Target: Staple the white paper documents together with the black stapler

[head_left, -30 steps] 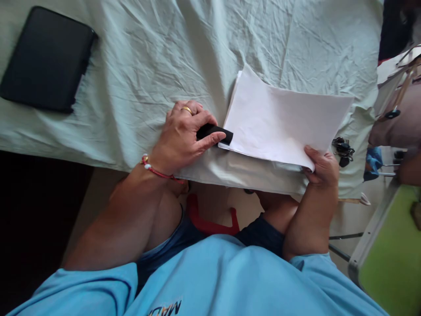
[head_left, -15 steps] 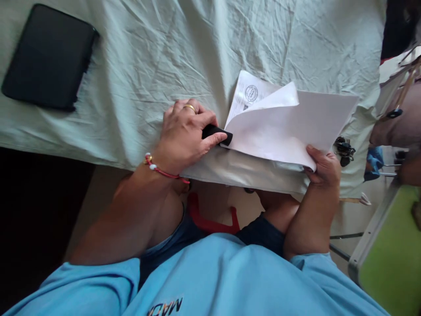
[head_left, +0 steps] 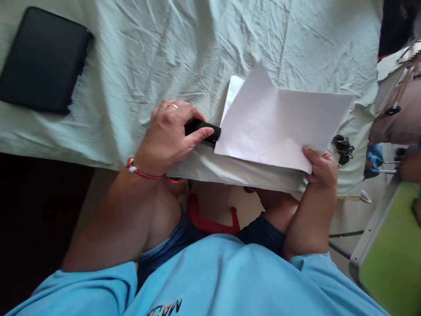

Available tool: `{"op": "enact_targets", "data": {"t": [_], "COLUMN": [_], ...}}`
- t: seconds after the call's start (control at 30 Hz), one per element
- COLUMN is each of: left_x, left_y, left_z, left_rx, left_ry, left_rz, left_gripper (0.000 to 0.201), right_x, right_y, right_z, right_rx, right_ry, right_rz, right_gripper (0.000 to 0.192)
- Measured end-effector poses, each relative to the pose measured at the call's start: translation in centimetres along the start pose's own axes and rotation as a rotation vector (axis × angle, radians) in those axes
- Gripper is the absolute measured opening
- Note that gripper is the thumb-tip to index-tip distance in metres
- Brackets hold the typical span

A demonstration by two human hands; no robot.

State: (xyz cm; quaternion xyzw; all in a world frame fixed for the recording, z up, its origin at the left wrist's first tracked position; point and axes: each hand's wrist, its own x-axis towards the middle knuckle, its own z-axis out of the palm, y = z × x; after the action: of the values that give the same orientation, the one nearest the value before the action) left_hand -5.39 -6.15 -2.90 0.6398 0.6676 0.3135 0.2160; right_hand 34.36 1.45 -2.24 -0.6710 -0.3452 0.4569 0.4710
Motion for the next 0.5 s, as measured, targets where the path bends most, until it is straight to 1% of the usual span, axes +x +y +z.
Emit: {"op": "enact_targets", "data": {"t": [0.07,0.13,0.2,0.23,0.27,0.3,0.37,0.43,0.5], "left_x": [0.0,-0.3,-1.0,-1.5,-1.9,-2.4,-3.2,-3.7,-4.0], "left_y": [-0.7,-0.5,0.7,1.6,2.6,3.6,5.2,6.0,6.2], "left_z": [-0.2,-0.1,0.3,0.7,1.1,1.6,2.6,3.4,3.9], "left_rx": [-0.015,-0.010,0.011,0.031,0.051,0.051,-0.026,-0.156,-0.232], "left_ry": [0.091,0.212,0.331,0.370,0.386,0.390,0.402,0.358,0.323], "left_rz": [0.010,-0.010,-0.023,-0.022,-0.006,0.042,0.191,0.300,0.362], "left_gripper": [0.035,0.046,0.049,0.045,0.036,0.028,0.018,0.020,0.029], "right_x": [-0.3,-0.6,-0.7,-0.7,-0.7,-0.7,-0.6,-0.6,-0.6], "right_y": [-0.1,-0.2,-0.3,-0.3,-0.3,-0.3,-0.2,-0.2,-0.1], "right_z": [-0.1,-0.2,-0.4,-0.6,-0.7,-0.8,-1.0,-1.2,-1.3], "right_rx": [0.002,0.001,-0.004,-0.008,-0.012,-0.015,-0.020,-0.019,-0.011], "right_ry": [-0.013,-0.023,-0.030,-0.030,-0.030,-0.030,-0.029,-0.029,-0.026], "right_rz": [0.006,0.008,0.012,0.014,0.015,0.017,0.018,0.018,0.014], "right_gripper": [0.060,0.057,0.056,0.056,0.055,0.055,0.054,0.053,0.053]}}
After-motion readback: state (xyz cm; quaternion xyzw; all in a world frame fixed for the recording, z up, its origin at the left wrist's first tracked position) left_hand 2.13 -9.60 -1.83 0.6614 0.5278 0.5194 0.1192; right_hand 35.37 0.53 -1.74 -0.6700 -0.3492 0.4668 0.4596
